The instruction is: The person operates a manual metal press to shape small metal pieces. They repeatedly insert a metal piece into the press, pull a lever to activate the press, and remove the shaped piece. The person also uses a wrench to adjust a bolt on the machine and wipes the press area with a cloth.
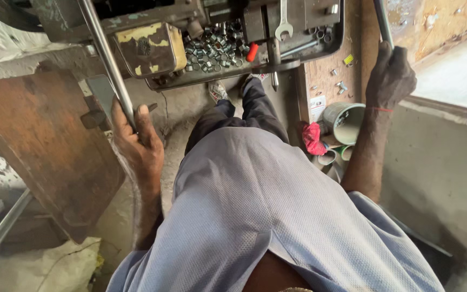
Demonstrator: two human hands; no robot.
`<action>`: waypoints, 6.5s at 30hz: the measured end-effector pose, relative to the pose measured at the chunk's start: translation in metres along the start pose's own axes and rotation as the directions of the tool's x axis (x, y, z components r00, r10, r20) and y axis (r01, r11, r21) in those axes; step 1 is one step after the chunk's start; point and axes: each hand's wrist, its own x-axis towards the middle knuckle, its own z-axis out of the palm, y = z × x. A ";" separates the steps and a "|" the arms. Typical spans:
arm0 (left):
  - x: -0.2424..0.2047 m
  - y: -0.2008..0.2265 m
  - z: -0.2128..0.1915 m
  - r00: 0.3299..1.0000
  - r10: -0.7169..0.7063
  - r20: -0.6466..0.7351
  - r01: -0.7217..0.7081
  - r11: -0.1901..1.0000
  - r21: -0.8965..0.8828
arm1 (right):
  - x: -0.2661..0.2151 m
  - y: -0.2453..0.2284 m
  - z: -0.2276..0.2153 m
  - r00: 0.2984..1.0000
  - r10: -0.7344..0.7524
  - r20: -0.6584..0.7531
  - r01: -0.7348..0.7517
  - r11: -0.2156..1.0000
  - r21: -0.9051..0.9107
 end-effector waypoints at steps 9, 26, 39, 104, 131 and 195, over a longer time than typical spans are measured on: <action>0.001 -0.003 -0.007 0.996 0.087 -0.015 -0.088 0.992 -0.094 | -0.007 -0.009 0.002 0.999 0.015 -0.046 -0.019 0.996 -0.088; 0.000 0.008 0.000 0.995 0.102 0.004 -0.099 0.969 -0.226 | 0.040 0.116 0.025 0.964 -0.237 0.122 0.256 0.952 -0.170; 0.001 0.012 -0.005 0.990 0.140 -0.015 -0.140 0.974 -0.179 | -0.013 -0.029 -0.002 0.998 0.065 0.011 -0.063 0.989 -0.138; 0.012 -0.027 0.012 0.712 -0.350 -0.609 0.050 0.890 -0.452 | 0.098 -0.080 0.060 0.955 -0.292 0.056 0.295 0.955 -0.039; 0.017 0.002 0.026 0.643 -0.246 -0.726 0.008 0.949 -0.315 | 0.155 -0.072 0.064 0.797 -0.155 0.583 0.022 0.973 0.228; 0.008 -0.010 0.029 0.673 -0.165 -0.721 0.052 0.983 -0.176 | 0.155 -0.075 0.060 0.765 -0.124 0.632 -0.140 0.926 0.351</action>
